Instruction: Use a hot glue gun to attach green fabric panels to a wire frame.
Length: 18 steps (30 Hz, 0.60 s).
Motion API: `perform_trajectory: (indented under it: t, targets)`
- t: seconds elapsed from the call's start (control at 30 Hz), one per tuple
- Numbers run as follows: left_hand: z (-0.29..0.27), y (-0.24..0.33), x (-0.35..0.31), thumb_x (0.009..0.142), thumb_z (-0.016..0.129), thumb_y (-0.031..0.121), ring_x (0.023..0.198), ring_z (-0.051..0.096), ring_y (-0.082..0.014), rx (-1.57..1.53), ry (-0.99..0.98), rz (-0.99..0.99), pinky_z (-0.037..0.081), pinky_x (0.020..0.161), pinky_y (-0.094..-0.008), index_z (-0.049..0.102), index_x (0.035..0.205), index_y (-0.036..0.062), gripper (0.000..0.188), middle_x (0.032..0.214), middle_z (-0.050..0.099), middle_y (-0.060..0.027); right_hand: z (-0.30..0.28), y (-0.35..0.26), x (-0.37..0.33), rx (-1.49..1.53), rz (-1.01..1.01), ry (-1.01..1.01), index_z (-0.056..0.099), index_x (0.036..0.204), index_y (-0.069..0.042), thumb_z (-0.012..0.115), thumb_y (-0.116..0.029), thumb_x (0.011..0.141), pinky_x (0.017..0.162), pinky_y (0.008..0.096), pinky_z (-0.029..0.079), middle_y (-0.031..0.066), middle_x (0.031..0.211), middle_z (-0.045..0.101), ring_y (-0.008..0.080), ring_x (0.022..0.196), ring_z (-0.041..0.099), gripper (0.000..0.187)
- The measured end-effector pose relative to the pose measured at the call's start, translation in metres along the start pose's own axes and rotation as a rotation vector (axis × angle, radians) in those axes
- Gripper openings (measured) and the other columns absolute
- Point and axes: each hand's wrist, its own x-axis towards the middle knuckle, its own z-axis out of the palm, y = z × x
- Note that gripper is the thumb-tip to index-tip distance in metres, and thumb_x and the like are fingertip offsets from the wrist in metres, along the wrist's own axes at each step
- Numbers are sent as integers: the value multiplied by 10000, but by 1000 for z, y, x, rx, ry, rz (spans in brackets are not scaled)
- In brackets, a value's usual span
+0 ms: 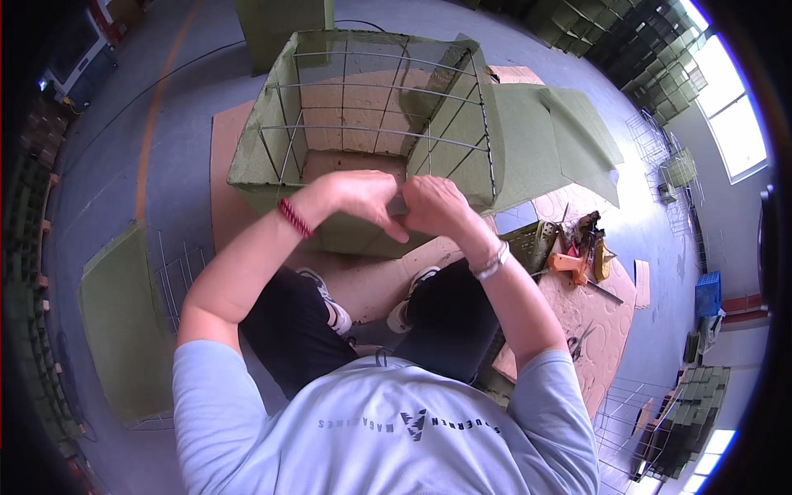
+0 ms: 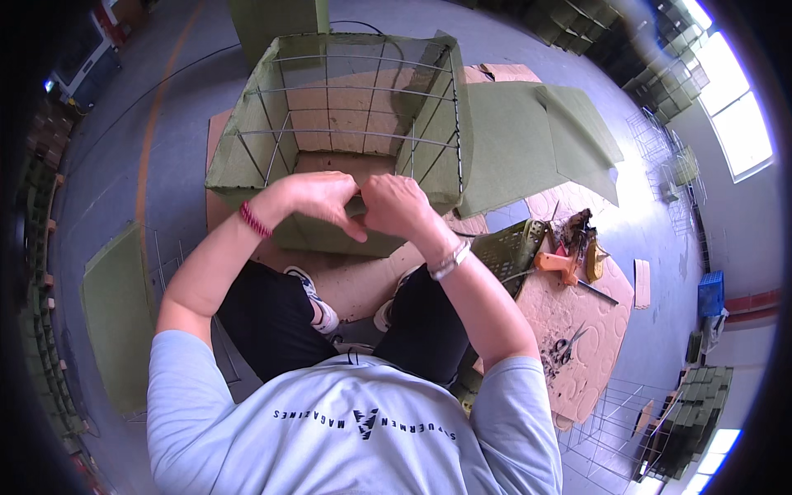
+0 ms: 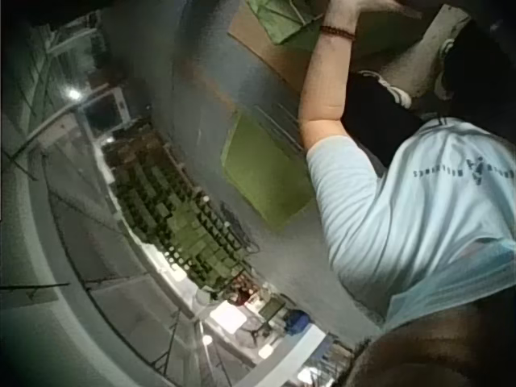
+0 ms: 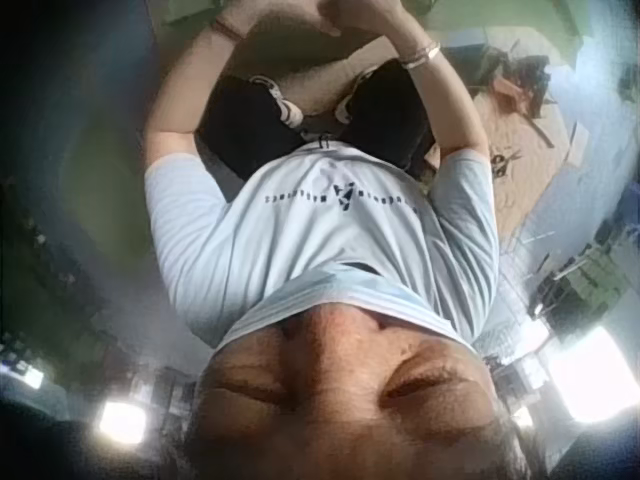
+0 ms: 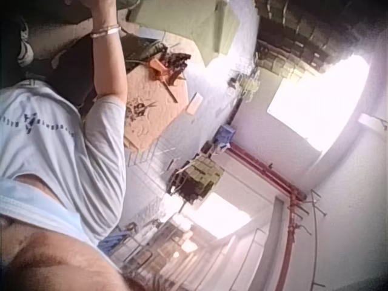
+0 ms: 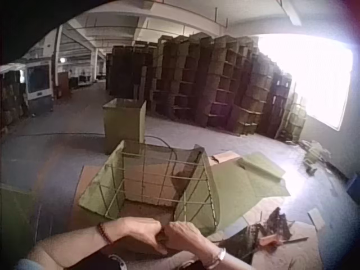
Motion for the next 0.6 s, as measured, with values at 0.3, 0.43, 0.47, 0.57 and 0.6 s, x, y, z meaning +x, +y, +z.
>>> perform_trajectory:
  t: [0.3,0.43,0.47,0.57,0.6]
  targets:
    - [29,11,-66,830,682,401,1092,596,-311,-3,1233,81,465,941,-378,593,1173,-9,542,1155,623,-177,2,14,-57,60,-307,524,447,1288,33,717,-170,764,1070,458,360,222,1225,558,368,1150,529,624]
    - [63,8,-55,811,601,547,926,624,-303,384,1104,74,475,904,-410,603,994,-10,586,957,634,-151,7,3,-48,111,-281,422,493,1219,36,733,-185,743,948,416,460,203,1184,583,365,1076,573,577]
    - [58,5,-49,811,601,547,926,624,-303,383,1104,83,475,904,-410,603,994,-10,586,957,634,-151,6,7,-39,168,-273,394,544,1120,31,743,-239,748,797,409,508,201,988,646,359,923,629,502]
    - [52,-2,-38,823,602,536,728,620,-263,360,1079,77,504,712,-370,570,800,47,491,738,590,-94,1,4,-21,51,-66,165,583,1011,22,732,-347,764,690,423,509,188,759,645,360,775,642,468]
    - [55,-10,-34,831,595,535,661,601,-268,367,1115,83,476,626,-370,537,742,52,495,680,566,-89,4,3,-15,10,-91,201,594,926,9,714,-442,766,632,437,498,175,632,608,357,691,639,493]
